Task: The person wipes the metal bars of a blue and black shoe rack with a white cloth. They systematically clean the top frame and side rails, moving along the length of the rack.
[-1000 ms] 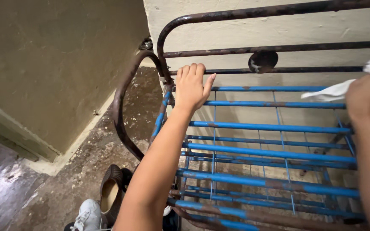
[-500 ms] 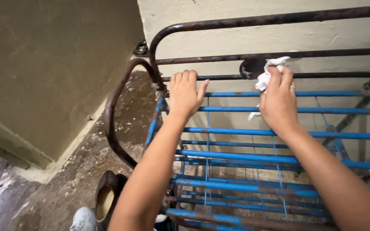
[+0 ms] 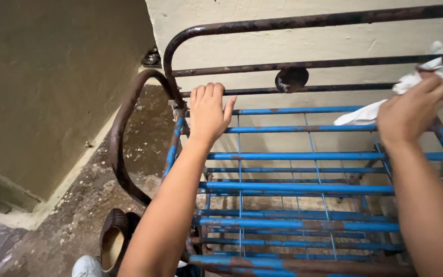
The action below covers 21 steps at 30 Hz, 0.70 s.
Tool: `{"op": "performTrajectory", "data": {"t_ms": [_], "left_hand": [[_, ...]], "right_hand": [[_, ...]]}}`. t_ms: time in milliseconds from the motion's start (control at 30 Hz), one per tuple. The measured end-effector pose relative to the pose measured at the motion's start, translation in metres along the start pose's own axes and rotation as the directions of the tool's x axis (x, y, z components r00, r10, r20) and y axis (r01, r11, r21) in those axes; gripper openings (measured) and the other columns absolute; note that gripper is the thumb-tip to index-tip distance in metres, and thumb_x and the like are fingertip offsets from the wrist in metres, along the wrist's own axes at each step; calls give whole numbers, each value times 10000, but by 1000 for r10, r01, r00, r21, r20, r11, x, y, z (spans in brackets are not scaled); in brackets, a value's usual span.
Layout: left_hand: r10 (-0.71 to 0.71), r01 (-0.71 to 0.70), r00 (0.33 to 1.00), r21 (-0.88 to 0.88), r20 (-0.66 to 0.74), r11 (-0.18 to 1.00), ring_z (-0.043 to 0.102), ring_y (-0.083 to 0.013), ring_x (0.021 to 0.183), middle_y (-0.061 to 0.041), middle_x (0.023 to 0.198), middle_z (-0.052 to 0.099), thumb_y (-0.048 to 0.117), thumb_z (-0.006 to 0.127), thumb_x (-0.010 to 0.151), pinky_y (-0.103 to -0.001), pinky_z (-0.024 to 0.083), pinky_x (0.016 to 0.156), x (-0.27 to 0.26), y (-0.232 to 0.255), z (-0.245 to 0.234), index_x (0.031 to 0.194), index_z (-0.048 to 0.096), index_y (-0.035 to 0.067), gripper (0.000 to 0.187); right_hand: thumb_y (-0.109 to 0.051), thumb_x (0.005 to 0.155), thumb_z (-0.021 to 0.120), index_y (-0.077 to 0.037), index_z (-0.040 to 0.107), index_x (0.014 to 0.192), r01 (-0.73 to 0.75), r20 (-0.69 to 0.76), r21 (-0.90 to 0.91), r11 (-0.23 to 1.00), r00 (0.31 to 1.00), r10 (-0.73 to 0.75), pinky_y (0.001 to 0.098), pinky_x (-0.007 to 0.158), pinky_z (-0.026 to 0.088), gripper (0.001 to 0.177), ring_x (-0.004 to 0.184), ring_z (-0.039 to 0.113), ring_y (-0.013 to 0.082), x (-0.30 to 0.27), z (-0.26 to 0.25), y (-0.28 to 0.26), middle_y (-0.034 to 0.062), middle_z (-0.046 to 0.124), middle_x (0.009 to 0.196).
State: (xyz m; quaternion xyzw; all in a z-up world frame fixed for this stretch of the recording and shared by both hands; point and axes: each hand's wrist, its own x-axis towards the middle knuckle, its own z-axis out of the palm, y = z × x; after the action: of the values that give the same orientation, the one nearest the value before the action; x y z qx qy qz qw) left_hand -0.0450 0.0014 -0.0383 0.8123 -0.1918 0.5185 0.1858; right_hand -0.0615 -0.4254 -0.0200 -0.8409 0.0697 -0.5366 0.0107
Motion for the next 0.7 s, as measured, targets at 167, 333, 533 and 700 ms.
{"op": "performTrajectory", "data": {"t_ms": [167, 333, 533, 700], "left_hand": [[-14, 14, 1000, 2, 17, 1000, 540, -356, 1000, -151, 1006, 602, 315, 695, 947, -473, 402, 980, 3, 2, -1, 1063, 596, 34, 320], [-26, 26, 999, -3, 22, 1000, 540, -359, 1005, -154, 1008, 601, 309, 692, 946, -475, 400, 990, 4, 4, 0, 1060, 593, 31, 316], [-4, 4, 1000, 3, 9, 1000, 539, -367, 1026, -161, 1027, 601, 327, 681, 952, -477, 395, 1007, 3, 0, 1, 1087, 595, 20, 345], [-19, 20, 999, -26, 36, 999, 540, -362, 1022, -156, 1024, 603, 324, 678, 951, -477, 394, 1010, 5, -1, -2, 1080, 597, 26, 335]], "right_hand": [[87, 887, 663, 167, 451, 1354, 22, 190, 184, 983, 980, -57, 489, 1004, 511, 519, 1227, 548, 446, -5, -16, -68, 331, 372, 1448], [35, 854, 620, 33, 473, 1442, 138, 224, 407, 903, 943, -245, 560, 966, 495, 605, 1177, 542, 513, -19, -45, -145, 296, 413, 1408], [12, 848, 637, 36, 523, 1377, 171, 250, 368, 914, 928, -274, 554, 941, 495, 541, 1112, 564, 497, -10, -52, -142, 295, 468, 1360], [25, 942, 633, 91, 541, 1274, 80, 127, 142, 987, 987, -98, 512, 1044, 463, 350, 1199, 565, 424, 2, -23, -57, 278, 508, 1332]]}}
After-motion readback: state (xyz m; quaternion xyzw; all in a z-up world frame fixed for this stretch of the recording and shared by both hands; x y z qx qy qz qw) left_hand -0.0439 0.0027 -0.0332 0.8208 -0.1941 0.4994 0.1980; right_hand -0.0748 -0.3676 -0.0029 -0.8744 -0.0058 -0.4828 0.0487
